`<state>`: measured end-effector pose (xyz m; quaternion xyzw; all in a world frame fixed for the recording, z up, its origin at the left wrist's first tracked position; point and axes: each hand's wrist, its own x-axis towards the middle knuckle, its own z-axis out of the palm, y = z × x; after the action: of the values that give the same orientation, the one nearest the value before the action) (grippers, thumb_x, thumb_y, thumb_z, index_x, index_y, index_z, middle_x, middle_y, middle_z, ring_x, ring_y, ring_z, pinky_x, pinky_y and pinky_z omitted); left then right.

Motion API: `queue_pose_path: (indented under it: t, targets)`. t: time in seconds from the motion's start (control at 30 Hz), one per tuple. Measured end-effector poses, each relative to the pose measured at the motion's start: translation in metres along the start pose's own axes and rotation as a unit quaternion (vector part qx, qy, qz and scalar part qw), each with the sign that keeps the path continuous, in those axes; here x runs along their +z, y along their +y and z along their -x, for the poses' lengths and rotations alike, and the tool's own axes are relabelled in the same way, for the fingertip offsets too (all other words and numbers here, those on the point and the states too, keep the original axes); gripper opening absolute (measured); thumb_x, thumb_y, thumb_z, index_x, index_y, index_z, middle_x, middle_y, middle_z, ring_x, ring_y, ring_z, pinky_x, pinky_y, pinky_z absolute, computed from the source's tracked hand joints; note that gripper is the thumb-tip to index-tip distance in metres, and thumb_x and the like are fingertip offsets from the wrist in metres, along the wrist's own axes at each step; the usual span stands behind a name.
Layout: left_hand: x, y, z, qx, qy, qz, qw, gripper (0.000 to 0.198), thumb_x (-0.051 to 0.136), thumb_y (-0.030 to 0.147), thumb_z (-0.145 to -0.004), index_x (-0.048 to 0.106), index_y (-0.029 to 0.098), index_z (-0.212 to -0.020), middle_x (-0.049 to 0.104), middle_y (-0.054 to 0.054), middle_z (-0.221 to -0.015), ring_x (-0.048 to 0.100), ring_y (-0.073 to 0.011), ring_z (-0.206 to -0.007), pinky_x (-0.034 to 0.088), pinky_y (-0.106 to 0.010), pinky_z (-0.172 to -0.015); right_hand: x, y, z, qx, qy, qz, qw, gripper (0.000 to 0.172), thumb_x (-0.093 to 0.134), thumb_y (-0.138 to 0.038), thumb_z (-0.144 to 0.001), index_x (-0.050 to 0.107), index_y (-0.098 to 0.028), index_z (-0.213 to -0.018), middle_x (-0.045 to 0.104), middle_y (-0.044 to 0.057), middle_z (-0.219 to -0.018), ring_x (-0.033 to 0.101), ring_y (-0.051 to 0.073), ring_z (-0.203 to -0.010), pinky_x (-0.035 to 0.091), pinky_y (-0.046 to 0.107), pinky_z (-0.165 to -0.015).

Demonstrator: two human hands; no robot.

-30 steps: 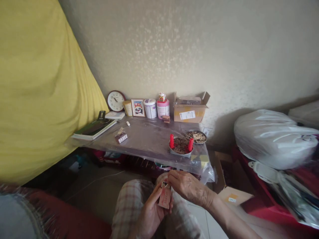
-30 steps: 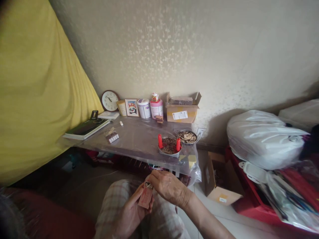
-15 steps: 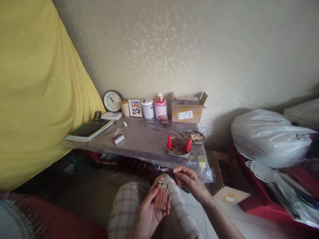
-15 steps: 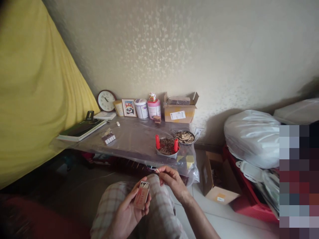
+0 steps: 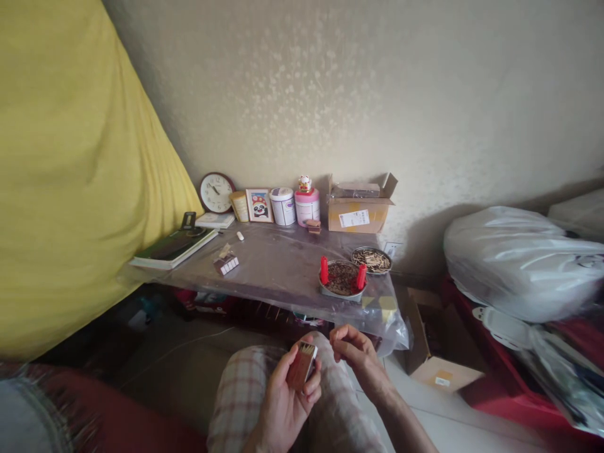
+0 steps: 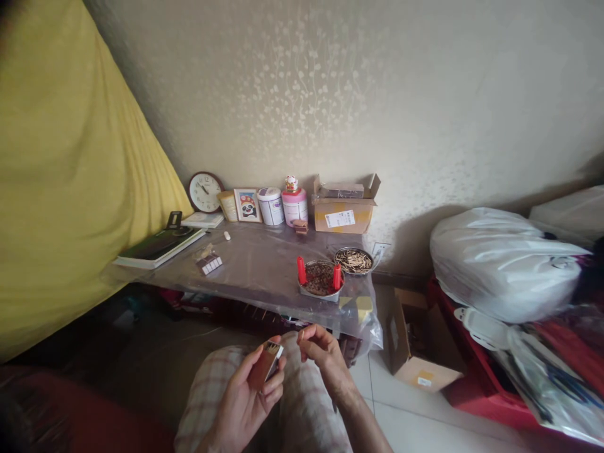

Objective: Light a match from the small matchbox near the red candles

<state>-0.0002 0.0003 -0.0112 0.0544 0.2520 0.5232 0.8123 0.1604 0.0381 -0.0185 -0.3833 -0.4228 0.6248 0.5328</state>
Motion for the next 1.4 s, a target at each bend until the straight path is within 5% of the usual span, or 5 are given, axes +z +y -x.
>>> queue_pose_path:
  t: [0.37, 0.5, 0.7, 1.2, 1.4]
  targets:
    - [0.012, 0.004, 0.003, 0.114, 0.049, -0.179, 0.976, 0.033, 0.056, 0.036, -0.087, 0.06, 0.023, -0.117, 0.073, -0.006, -0.091, 0.05, -0.007, -0.047, 0.031, -0.021, -0.044, -0.002, -0.002, 0.003, -0.067, 0.057, 0.034, 0.995, 0.031, 0.074, -0.038, -0.073, 0.064, -0.021, -0.097, 0.058, -0.002, -0.075, 0.05, 0.012, -0.065, 0.043, 0.024, -0.062]
    - [0.017, 0.005, 0.003, 0.139, 0.046, -0.217, 0.965, 0.029, 0.055, 0.037, -0.086, 0.063, 0.022, -0.11, 0.072, -0.007, -0.099, 0.052, -0.0072, -0.046, 0.03, -0.023, -0.044, 0.001, -0.01, 0.006, -0.073, 0.069, 0.063, 0.993, 0.026, 0.073, -0.043, -0.074, 0.064, -0.02, -0.083, 0.057, -0.001, -0.074, 0.051, 0.012, -0.063, 0.045, 0.025, -0.062]
    - [0.014, 0.004, -0.002, 0.16, 0.052, -0.245, 0.955, 0.026, 0.057, 0.037, -0.084, 0.064, 0.022, -0.104, 0.069, -0.002, -0.077, 0.054, -0.0098, -0.045, 0.032, -0.024, -0.044, 0.007, -0.009, 0.01, -0.089, 0.072, 0.082, 0.99, 0.032, 0.073, -0.05, -0.074, 0.066, -0.02, -0.086, 0.061, 0.001, -0.073, 0.054, 0.014, -0.065, 0.048, 0.026, -0.063]
    - [0.005, 0.001, -0.013, 0.202, 0.103, -0.18, 0.957, 0.008, 0.064, 0.028, -0.076, 0.066, 0.02, -0.074, 0.066, -0.001, -0.074, 0.059, -0.0156, -0.069, 0.047, -0.027, -0.065, 0.017, 0.002, 0.018, -0.167, 0.046, 0.195, 0.965, 0.021, 0.06, -0.04, -0.088, 0.064, -0.02, -0.088, 0.066, 0.003, -0.078, 0.065, 0.018, -0.071, 0.053, 0.028, -0.068]
    - [0.012, 0.003, -0.014, 0.196, 0.124, -0.131, 0.964, 0.007, 0.062, 0.025, -0.075, 0.066, 0.02, -0.073, 0.065, 0.001, -0.071, 0.059, -0.015, -0.071, 0.047, -0.026, -0.067, 0.024, 0.011, 0.023, -0.281, 0.019, 0.293, 0.914, 0.011, 0.055, -0.029, -0.092, 0.06, -0.025, -0.1, 0.065, 0.004, -0.098, 0.064, 0.019, -0.094, 0.052, 0.029, -0.084]
